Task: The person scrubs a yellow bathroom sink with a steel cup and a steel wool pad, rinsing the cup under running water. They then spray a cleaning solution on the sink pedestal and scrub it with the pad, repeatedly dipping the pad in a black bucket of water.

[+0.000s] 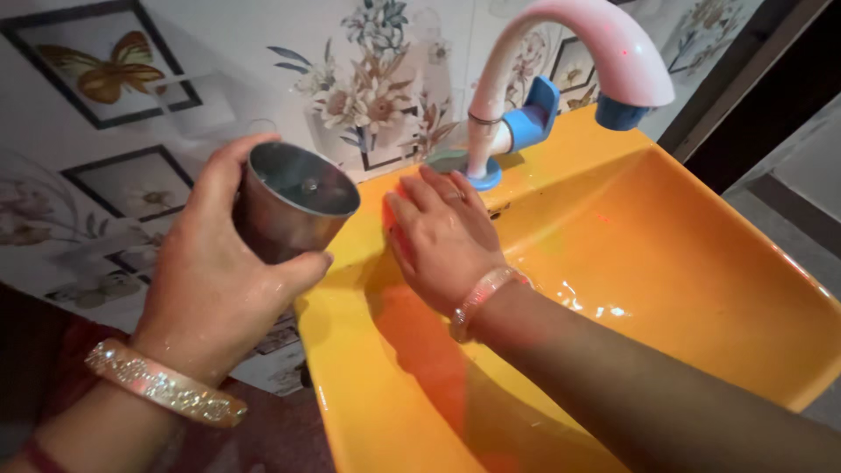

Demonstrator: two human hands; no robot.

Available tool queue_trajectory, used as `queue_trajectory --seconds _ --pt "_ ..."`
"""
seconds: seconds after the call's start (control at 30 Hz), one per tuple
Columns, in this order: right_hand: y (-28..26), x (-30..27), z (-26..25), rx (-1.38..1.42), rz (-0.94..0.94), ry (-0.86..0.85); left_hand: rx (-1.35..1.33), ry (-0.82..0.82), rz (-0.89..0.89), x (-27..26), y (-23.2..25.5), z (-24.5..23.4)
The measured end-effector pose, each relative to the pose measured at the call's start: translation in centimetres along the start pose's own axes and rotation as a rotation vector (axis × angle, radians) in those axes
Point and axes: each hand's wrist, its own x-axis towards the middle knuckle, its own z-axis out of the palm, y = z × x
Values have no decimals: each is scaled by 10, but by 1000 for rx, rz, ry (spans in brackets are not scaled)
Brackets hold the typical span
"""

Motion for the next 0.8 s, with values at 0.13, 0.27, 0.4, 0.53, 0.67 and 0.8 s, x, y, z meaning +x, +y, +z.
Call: queue_trajectory --seconds 0.13,0.27,0.4,0.53,0.67,0.8 --pt "-7 22 -5 -107 85 -165 1 17 20 -7 -11 -7" --pt "15 16 -6 -216 -47 -5 -2 17 -30 -3 -10 -1" --pt "22 9 -6 -244 -80 -35 31 -21 -71 -5 -12 -2" --pt "-4 9 -8 -241 -103 7 70 -15 16 -5 -14 -5" --pt "-50 13 6 1 -101 -178 195 -1 139 -10 -18 -18" --pt "-78 19 20 145 88 -95 414 -93 165 -17 -13 -26"
